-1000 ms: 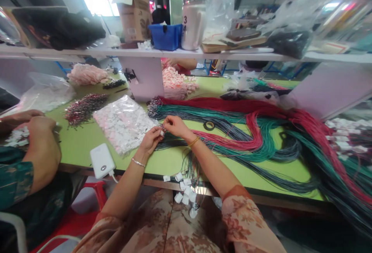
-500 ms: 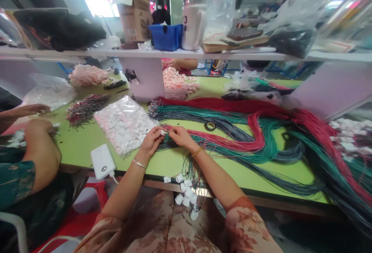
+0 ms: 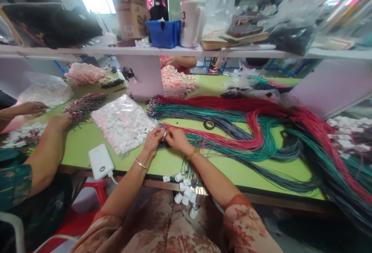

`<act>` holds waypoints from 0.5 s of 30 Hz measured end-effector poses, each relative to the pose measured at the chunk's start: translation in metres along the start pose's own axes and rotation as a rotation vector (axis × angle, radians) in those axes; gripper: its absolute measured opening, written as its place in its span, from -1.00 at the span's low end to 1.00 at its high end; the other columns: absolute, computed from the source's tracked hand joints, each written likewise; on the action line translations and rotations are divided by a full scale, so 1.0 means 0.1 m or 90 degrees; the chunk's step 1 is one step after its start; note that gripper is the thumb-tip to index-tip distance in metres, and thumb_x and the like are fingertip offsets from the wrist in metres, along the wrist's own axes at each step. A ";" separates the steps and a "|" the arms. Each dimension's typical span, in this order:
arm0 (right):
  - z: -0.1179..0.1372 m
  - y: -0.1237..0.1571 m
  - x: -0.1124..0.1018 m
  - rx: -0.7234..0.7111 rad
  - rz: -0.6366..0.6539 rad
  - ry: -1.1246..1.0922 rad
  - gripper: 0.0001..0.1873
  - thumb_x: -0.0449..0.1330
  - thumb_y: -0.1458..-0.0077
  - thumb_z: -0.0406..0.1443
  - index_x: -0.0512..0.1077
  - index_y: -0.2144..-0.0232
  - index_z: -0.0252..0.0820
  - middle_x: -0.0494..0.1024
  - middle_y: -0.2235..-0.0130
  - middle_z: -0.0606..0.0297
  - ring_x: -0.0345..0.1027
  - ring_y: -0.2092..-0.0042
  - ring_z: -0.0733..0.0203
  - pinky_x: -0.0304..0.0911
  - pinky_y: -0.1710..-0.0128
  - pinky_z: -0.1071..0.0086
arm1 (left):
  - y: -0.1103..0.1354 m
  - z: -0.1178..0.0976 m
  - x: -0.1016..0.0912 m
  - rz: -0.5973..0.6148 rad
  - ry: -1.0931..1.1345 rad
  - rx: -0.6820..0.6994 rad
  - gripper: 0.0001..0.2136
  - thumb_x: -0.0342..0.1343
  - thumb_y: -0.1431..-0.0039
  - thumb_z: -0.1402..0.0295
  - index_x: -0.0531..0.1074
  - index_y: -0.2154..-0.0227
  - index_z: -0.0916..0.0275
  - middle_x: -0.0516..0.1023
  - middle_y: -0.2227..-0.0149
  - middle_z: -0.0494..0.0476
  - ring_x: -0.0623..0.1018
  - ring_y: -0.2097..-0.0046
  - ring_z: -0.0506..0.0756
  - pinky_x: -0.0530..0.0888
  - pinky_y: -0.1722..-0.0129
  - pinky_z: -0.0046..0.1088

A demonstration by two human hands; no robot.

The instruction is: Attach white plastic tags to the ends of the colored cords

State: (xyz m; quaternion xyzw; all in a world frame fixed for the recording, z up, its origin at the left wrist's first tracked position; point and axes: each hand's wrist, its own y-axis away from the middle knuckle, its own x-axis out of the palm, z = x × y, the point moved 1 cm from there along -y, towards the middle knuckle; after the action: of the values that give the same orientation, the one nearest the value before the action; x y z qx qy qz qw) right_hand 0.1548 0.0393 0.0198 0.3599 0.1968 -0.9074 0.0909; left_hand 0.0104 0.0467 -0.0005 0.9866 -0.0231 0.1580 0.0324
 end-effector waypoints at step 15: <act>-0.64 -0.46 -0.16 0.148 0.029 0.119 -0.86 0.07 -0.08 -0.36 0.43 0.41 -0.23 0.54 0.36 0.22 0.26 0.38 0.28 0.04 0.36 0.45 | -0.03 -0.05 -0.09 -0.005 -0.012 -0.074 -0.74 0.35 0.19 0.27 0.46 0.47 0.30 0.57 0.43 0.10 0.39 0.51 -0.09 0.28 0.53 -0.58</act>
State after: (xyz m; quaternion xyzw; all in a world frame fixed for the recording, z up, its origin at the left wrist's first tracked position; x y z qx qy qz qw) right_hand 0.1914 0.1085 0.0022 0.4555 0.0902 -0.8842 0.0502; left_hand 0.0005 0.0502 0.0015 0.9846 -0.0287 0.1473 0.0898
